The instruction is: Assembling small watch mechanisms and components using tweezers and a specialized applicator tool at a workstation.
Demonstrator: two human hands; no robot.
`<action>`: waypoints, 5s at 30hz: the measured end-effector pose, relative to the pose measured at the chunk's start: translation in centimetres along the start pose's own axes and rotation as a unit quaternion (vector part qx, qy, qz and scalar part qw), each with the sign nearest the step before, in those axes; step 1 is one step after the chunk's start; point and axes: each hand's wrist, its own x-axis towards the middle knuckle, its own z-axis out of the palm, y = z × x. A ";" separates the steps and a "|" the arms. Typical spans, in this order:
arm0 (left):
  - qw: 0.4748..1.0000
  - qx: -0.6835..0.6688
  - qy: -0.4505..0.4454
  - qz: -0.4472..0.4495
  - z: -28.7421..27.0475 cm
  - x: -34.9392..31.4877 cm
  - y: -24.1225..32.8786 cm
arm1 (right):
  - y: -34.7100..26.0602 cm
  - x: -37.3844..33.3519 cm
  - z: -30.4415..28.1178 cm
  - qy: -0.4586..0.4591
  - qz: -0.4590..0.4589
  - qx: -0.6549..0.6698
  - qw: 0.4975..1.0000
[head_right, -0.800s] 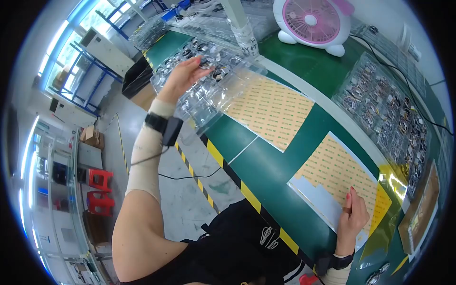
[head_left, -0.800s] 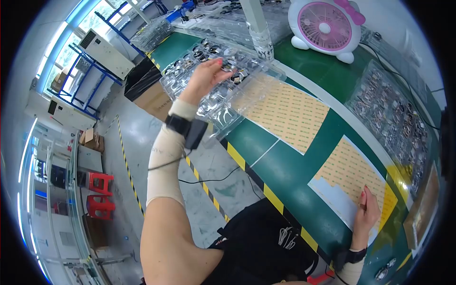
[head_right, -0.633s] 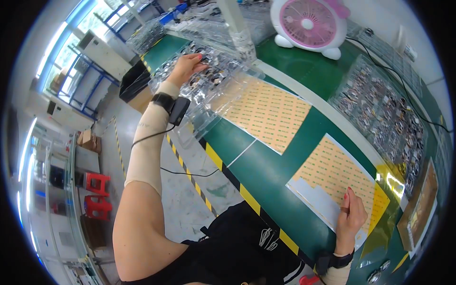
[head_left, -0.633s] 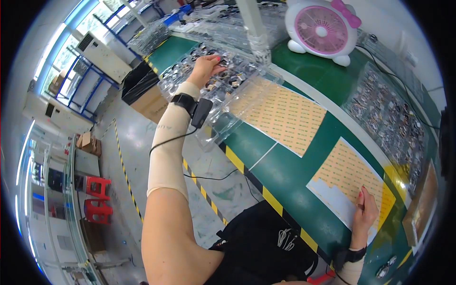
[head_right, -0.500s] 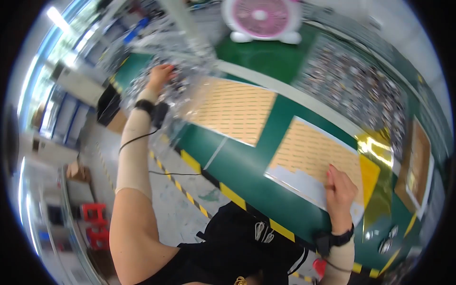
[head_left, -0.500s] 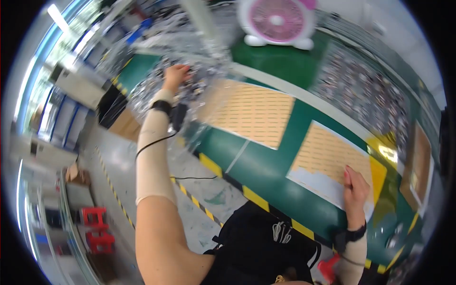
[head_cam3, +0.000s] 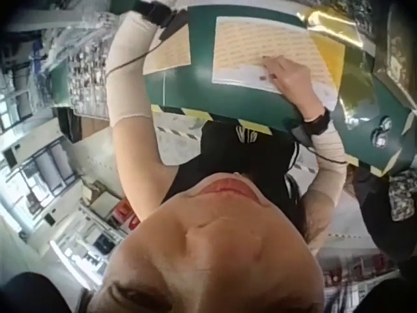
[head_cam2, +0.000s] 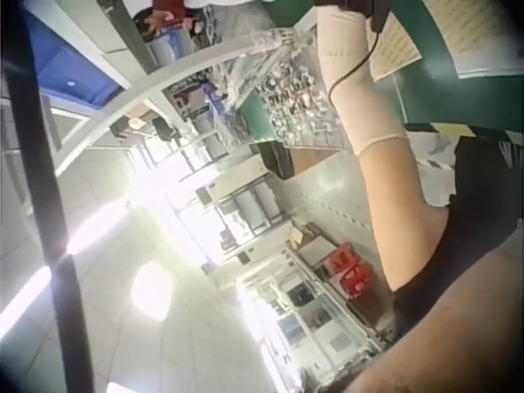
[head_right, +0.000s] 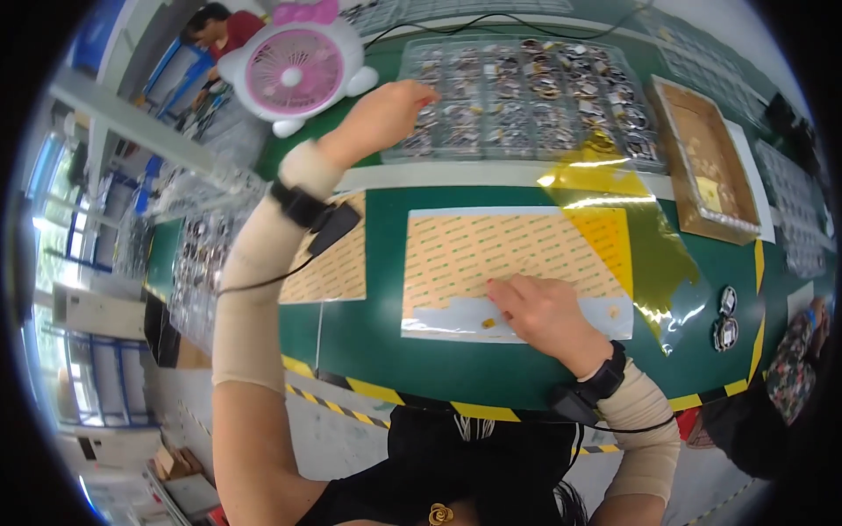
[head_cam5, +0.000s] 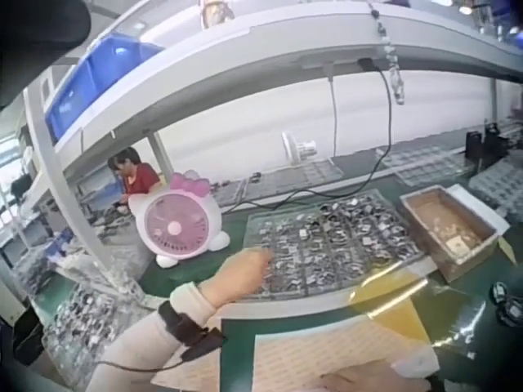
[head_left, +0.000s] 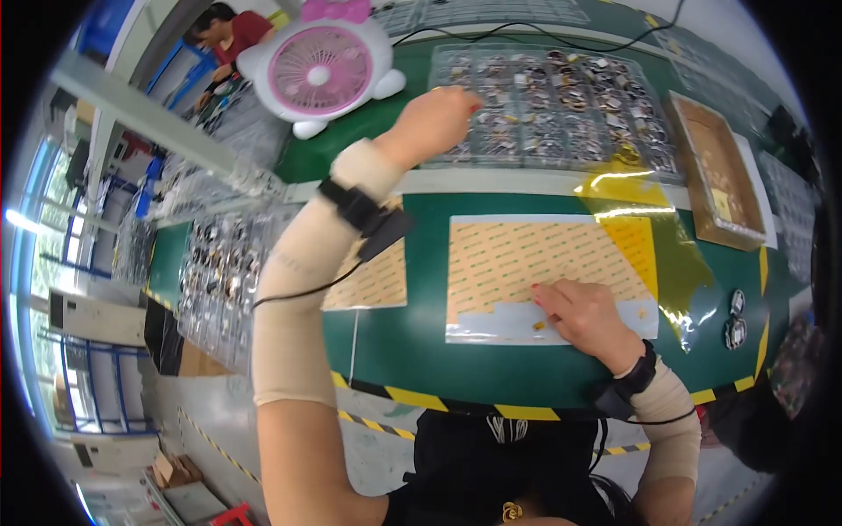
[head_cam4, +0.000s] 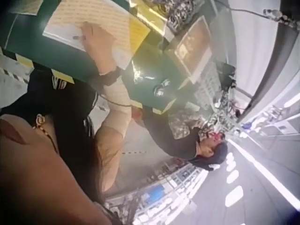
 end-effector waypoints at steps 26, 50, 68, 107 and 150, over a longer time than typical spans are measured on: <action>0.472 -0.832 -0.116 -0.267 3.2 1.9 7.1 | 1.9 0.2 -2.2 0.152 0.063 0.035 0.986; 0.271 -0.924 -0.080 -0.259 5.9 -12.4 12.3 | -1.1 0.6 -0.2 0.083 0.147 0.262 0.950; 0.291 -0.928 -0.051 -0.225 5.7 -12.4 12.5 | -1.6 0.7 -0.1 0.131 0.291 0.388 0.864; 0.314 -0.933 -0.066 -0.165 5.3 -12.3 12.4 | -1.0 0.5 -0.3 0.170 0.355 0.569 0.722; 0.330 -0.927 -0.079 -0.159 5.7 -12.3 12.3 | -2.2 -0.3 -0.3 0.051 -0.062 0.018 0.997</action>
